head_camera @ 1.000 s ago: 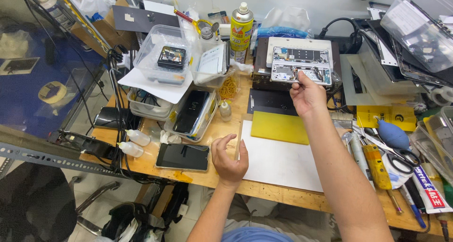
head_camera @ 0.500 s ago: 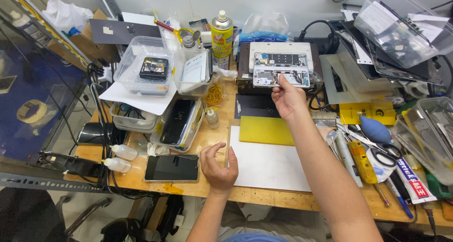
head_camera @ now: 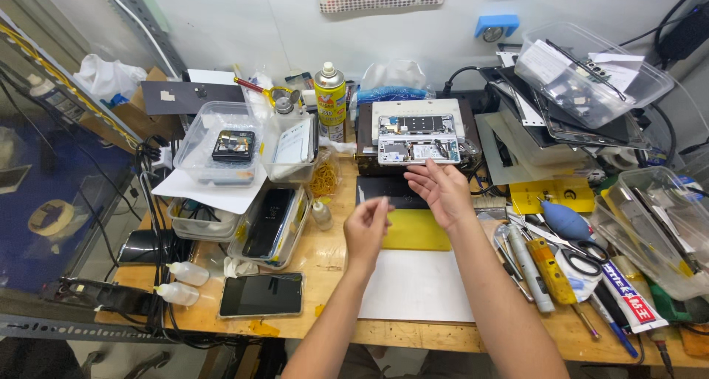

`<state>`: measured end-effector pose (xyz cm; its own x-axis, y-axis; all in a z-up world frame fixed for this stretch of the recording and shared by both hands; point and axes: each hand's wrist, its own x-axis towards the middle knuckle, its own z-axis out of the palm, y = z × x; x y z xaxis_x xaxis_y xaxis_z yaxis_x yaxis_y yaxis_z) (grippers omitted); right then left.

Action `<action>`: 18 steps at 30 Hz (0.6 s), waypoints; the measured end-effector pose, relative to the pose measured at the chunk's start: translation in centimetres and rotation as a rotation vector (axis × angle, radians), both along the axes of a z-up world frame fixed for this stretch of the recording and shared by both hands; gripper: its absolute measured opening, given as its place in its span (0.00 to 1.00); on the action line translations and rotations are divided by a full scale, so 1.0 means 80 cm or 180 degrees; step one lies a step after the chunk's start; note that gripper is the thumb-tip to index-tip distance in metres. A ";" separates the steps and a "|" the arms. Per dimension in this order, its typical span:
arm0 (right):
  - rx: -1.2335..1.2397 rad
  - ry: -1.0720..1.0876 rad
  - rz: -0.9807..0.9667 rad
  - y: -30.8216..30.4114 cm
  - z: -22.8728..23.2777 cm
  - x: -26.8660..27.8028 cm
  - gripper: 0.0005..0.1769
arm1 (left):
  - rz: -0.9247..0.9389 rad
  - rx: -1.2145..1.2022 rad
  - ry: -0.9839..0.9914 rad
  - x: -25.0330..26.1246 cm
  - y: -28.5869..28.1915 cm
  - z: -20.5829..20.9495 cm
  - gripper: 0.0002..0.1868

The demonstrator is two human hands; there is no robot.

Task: The person disassembles a smartphone by prying open the back cover and removing internal components. They then place the motherboard onto a heating device and continue to manipulate the device's internal parts.

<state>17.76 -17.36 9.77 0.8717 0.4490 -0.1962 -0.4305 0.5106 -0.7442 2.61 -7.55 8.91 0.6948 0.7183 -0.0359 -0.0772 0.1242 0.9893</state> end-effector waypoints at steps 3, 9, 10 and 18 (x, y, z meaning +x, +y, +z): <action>-0.0008 -0.0265 0.0177 -0.009 -0.017 -0.002 0.20 | -0.0036 -0.0559 -0.0137 0.078 0.012 -0.003 0.25; 0.0684 -0.0386 0.0448 -0.008 -0.085 0.022 0.22 | 0.0420 -0.0741 -0.0446 0.156 0.007 -0.053 0.18; 0.0677 -0.0367 0.0441 -0.009 -0.085 0.018 0.22 | 0.0418 -0.0747 -0.0426 0.153 0.004 -0.050 0.18; 0.1062 -0.0271 0.0204 -0.017 -0.089 0.017 0.29 | 0.0045 -0.1301 -0.0819 0.158 -0.007 -0.072 0.18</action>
<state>19.09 -18.74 2.67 0.8465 0.5306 0.0428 -0.4132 0.7057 -0.5755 15.24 -8.14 3.11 0.7084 0.6907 -0.1455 -0.3175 0.4960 0.8082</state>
